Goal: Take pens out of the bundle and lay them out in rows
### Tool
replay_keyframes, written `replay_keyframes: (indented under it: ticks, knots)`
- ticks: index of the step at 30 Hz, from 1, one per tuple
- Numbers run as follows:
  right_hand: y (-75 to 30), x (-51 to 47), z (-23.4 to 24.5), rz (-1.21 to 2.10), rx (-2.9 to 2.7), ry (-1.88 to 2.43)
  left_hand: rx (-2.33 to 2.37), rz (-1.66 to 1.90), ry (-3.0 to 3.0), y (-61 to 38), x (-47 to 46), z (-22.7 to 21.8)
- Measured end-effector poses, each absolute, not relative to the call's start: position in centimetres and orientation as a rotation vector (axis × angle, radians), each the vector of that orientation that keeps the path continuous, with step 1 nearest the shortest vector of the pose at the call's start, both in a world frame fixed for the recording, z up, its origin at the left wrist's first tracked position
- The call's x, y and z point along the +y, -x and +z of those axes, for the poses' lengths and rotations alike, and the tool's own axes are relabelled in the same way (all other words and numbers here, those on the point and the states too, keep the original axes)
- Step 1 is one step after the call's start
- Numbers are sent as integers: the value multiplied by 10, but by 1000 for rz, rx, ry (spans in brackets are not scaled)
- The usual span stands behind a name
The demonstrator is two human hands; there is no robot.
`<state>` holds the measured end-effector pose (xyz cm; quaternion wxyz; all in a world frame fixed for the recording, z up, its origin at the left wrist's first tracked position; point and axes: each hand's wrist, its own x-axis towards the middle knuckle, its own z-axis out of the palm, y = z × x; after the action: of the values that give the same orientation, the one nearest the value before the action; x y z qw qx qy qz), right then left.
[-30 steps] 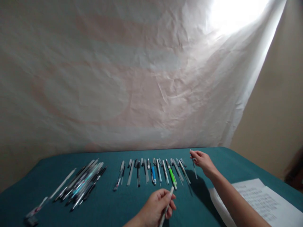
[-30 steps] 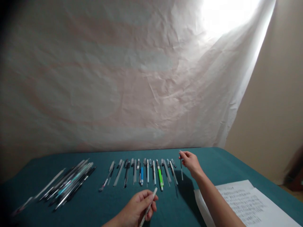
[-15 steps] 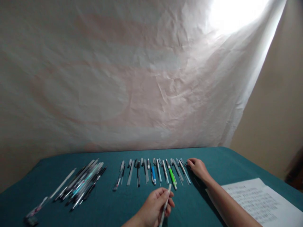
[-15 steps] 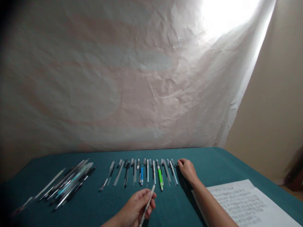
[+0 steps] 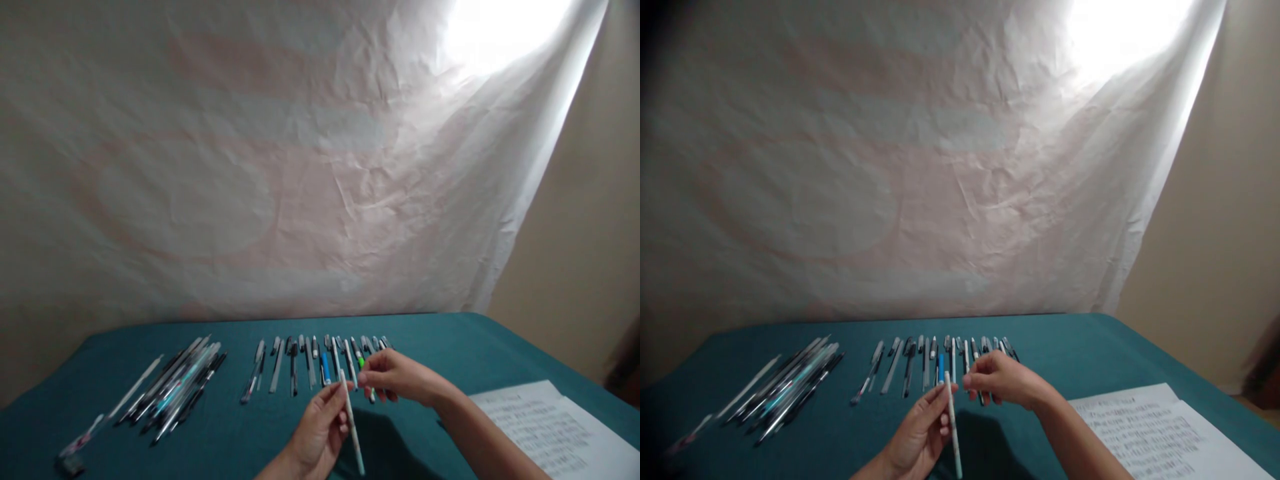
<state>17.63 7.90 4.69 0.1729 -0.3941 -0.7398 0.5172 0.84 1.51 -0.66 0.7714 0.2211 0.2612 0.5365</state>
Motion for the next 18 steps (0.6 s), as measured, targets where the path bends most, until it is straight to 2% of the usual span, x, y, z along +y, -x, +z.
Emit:
replay_keyframes:
  ticks: [5, 10, 12, 16, 18]
  knots:
    - [-160, 59, 45, 1518, -2179, 1052, 632, 1219, -457, -8, 15, -7]
    - [-166, 70, 37, 1389, -2207, 1114, 692, 1209, -454, -6, 15, -6]
    - [-180, 87, 35, 1193, -2183, 1233, 716, 1182, -456, -6, 15, -6]
    - [-222, 129, 16, 456, -2077, 1662, 730, 1130, -475, -6, 15, -6]
    - [-244, 146, 1, 319, -2019, 1861, 725, 1109, -492, -7, 16, -7]
